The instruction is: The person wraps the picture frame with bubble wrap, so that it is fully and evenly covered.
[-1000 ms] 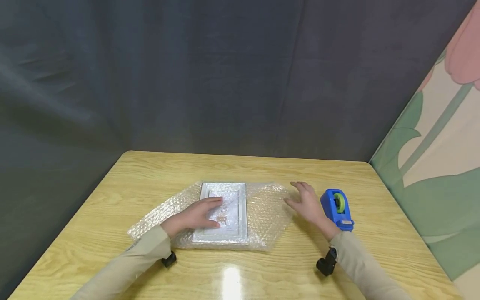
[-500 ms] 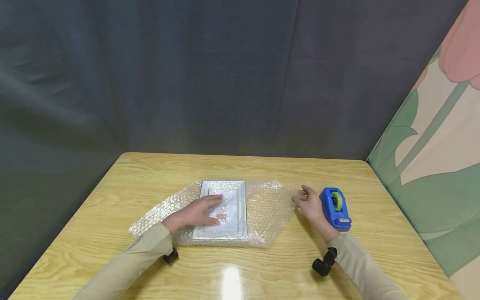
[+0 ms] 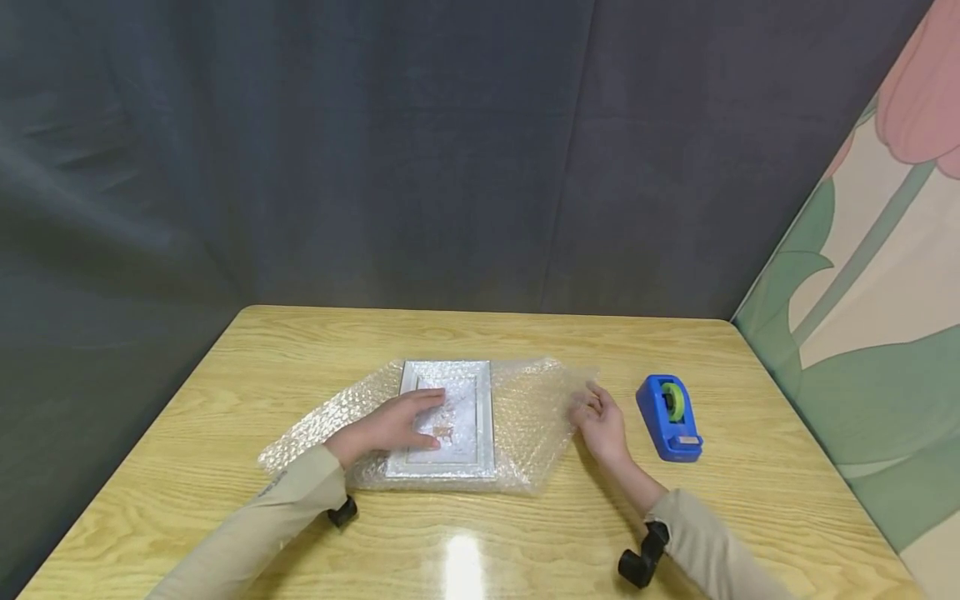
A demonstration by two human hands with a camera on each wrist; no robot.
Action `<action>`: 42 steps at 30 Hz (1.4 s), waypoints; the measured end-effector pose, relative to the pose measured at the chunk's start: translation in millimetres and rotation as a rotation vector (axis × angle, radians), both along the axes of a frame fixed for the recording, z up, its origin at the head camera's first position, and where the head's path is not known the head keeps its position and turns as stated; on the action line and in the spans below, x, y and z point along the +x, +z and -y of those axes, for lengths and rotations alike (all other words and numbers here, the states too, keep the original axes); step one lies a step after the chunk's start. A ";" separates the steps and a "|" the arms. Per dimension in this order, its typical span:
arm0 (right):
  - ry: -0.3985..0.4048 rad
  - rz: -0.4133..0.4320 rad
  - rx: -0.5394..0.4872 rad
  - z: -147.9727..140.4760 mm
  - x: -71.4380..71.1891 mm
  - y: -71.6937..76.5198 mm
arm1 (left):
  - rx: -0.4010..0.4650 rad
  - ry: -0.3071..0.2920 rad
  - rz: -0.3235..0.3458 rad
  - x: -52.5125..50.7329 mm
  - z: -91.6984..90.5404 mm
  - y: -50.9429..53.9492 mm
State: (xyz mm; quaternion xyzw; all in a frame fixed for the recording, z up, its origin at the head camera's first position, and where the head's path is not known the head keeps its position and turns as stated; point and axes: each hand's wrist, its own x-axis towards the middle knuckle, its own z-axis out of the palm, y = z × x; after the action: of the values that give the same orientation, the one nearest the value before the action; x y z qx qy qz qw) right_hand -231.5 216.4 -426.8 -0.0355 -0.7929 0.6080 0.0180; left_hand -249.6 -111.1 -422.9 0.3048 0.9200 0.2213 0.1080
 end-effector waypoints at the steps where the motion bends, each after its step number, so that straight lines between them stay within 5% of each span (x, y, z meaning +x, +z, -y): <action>1: 0.006 -0.011 -0.013 2.7 2.4 -1.2 | 0.001 -0.001 0.000 -0.1 0.0 0.0; 8: 0.056 -0.052 -0.112 19.2 16.7 -4.2 | 0.014 -0.003 0.009 -0.5 0.0 0.1; 15: 0.085 -0.098 -0.119 31.4 20.8 7.9 | 0.006 0.005 0.016 -1.0 -0.2 -0.3; 31: 0.312 -0.251 -0.082 74.7 3.6 30.8 | 0.004 0.012 0.006 -0.9 0.0 -1.4; 42: 0.418 -0.283 -0.033 103.5 -6.0 18.7 | -0.010 0.012 -0.025 -1.7 0.1 -2.0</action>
State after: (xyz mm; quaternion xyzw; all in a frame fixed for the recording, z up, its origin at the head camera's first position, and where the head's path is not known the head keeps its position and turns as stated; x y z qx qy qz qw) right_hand -237.5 112.9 -408.1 0.2144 -0.7628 0.6101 0.0021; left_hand -251.3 -111.2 -424.9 0.3013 0.9242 0.2138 0.0967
